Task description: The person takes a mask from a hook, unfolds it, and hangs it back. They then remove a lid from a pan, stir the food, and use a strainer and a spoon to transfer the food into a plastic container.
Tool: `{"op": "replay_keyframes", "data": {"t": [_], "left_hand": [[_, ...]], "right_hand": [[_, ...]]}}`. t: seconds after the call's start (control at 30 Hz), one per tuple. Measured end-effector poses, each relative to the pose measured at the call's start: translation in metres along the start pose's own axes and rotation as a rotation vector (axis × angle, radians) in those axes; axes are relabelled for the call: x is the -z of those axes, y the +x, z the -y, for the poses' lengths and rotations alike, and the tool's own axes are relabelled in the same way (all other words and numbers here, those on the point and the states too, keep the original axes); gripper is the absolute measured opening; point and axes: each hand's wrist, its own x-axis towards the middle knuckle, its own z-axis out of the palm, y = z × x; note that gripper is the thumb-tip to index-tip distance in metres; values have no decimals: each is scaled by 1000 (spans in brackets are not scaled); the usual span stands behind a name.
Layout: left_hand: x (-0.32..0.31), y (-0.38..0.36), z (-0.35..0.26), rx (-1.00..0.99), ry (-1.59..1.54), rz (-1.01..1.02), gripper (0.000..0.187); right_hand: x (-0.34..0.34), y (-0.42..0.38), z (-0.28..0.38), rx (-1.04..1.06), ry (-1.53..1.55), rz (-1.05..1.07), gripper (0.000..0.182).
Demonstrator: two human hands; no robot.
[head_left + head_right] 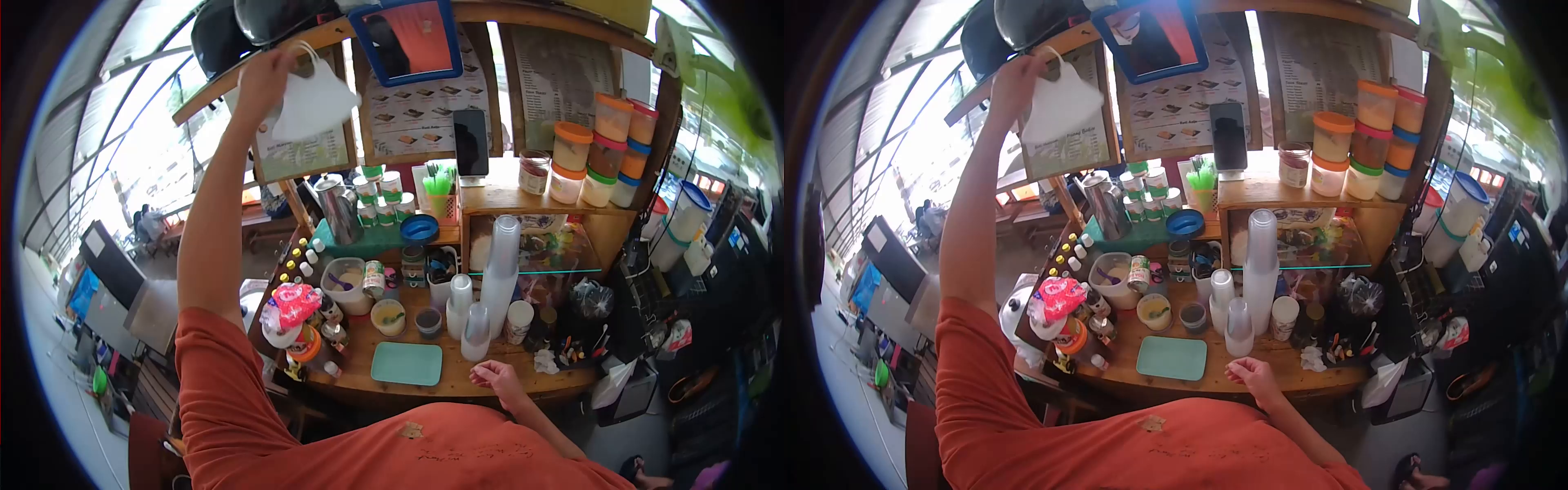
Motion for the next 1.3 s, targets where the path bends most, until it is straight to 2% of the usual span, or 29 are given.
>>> {"op": "replay_keyframes", "data": {"t": [0.07, 0.1, 0.17, 0.3, 0.43, 0.77, 0.97, 1.03, 1.17, 1.23, 1.3], "left_hand": [[-8, 26, 20, 51, 86, -154, 41], [-11, 32, 25, 39, 67, -155, 41], [-17, 43, 30, 251, 46, -165, 44], [-16, 43, 30, 187, 155, -190, 45], [-10, 31, 18, 271, 120, -139, 45], [-44, 6, 24, 311, 199, -114, 46], [-58, -27, 29, 225, 13, -179, 49], [-62, -37, 27, 414, -375, -195, 53], [-73, -51, 37, 449, -451, -204, 54], [-78, -61, 32, 394, -543, -324, 50], [-80, -69, 29, 403, -631, -318, 51]], "right_hand": [[-5, -5, -7, -72, -42, -66, 17], [-8, -6, -10, -63, -34, -84, 17], [-10, -7, -16, -38, -56, -69, 16], [-18, -9, -26, -17, -67, -100, 16], [-24, -12, -29, -22, -82, -116, 17], [-34, -7, -34, -77, -154, -72, 20], [-36, -4, -35, -74, -206, -34, 22], [-34, -4, -37, -76, -188, -23, 22], [-32, -2, -37, -116, -196, -9, 21], [-29, 1, -40, -118, -195, 2, 20], [-27, 3, -43, -120, -195, 14, 20]]}}
